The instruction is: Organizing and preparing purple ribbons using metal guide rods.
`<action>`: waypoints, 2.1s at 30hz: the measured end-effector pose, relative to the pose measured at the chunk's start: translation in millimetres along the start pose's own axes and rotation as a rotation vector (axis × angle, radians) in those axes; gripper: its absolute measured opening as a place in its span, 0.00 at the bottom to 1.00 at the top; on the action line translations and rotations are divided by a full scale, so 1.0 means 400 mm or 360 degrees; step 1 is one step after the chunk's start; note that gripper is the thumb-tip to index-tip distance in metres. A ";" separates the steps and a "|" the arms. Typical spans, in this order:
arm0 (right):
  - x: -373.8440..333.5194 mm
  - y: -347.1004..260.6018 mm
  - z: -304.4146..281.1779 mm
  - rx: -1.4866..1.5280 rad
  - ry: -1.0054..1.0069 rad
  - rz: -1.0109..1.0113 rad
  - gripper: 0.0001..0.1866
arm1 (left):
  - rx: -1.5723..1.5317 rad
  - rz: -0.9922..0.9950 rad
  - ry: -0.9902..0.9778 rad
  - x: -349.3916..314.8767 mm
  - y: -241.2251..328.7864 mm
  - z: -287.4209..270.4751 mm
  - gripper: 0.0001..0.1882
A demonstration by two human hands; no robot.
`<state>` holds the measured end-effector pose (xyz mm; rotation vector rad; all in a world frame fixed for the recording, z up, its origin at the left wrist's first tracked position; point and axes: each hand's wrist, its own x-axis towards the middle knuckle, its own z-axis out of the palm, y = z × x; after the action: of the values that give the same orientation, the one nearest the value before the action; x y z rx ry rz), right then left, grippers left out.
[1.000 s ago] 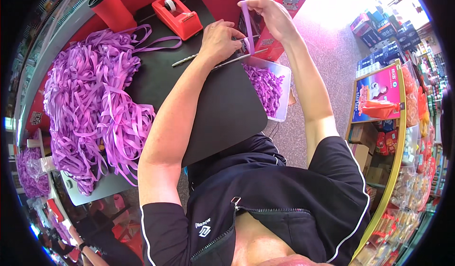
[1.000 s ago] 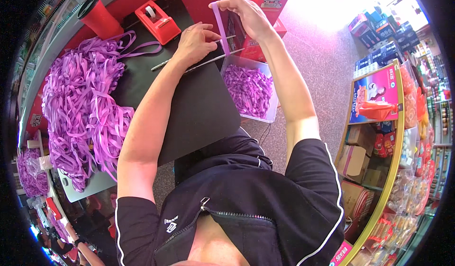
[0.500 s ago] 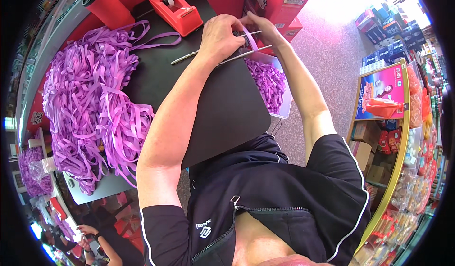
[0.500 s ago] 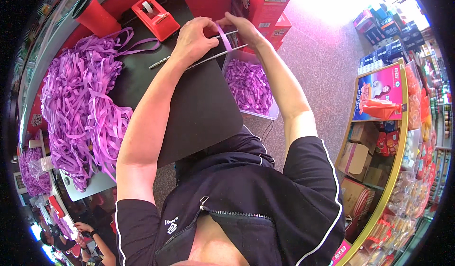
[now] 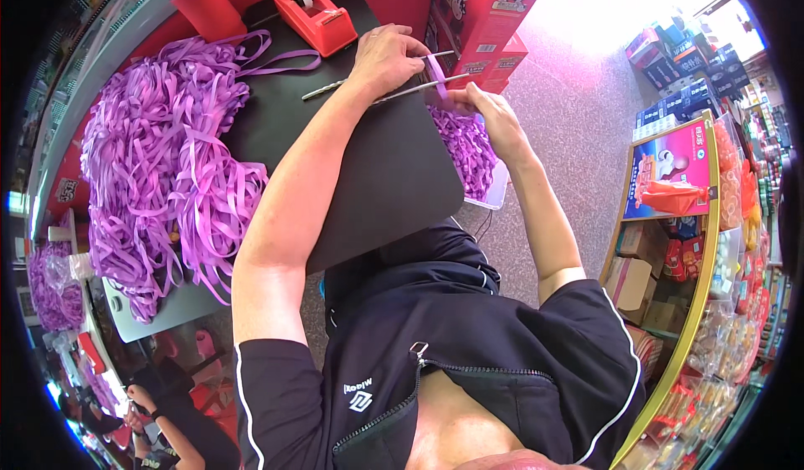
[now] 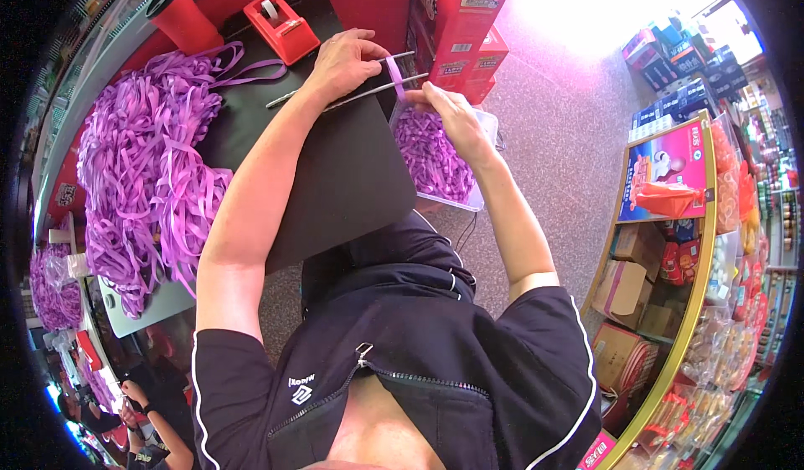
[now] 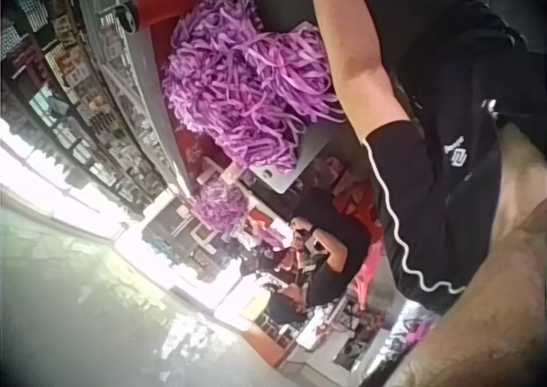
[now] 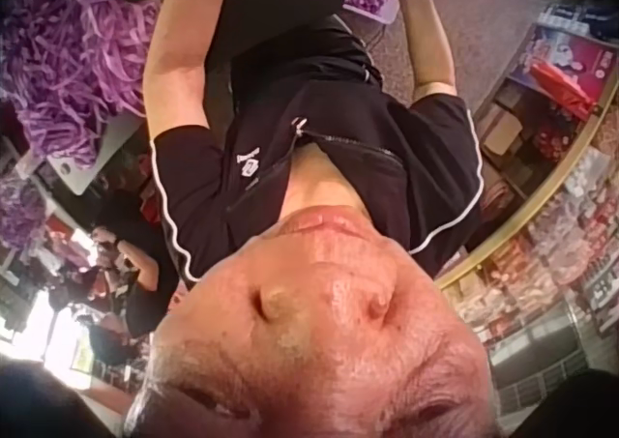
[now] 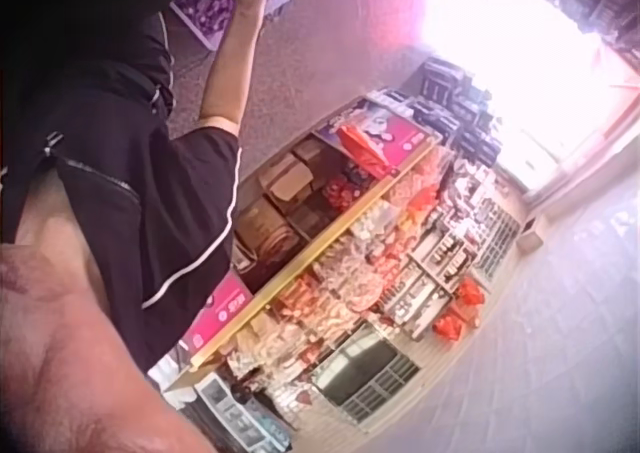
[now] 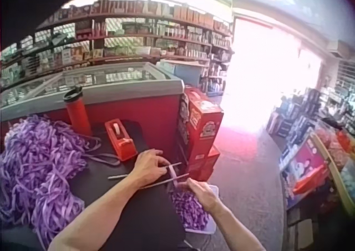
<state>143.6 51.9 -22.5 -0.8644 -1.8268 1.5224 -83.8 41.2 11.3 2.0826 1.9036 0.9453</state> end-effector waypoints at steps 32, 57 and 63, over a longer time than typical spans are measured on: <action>0.007 -0.132 0.043 -0.0410 0.0589 -0.0793 0.16 | -0.3272 -0.0413 0.0151 -0.161 0.258 0.016 0.44; 0.479 -0.309 0.242 -0.0308 -0.0111 0.0320 0.11 | -0.3595 -0.0399 0.0221 -0.149 0.249 0.016 0.26; 0.436 -0.295 0.219 -0.0363 -0.0153 0.0383 0.12 | -0.3486 -0.0588 0.0262 -0.144 0.242 0.021 0.28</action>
<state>-43.3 123.0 86.8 -1.1728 -2.0561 1.5408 2.6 -27.2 35.5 0.2694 0.2522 1.6680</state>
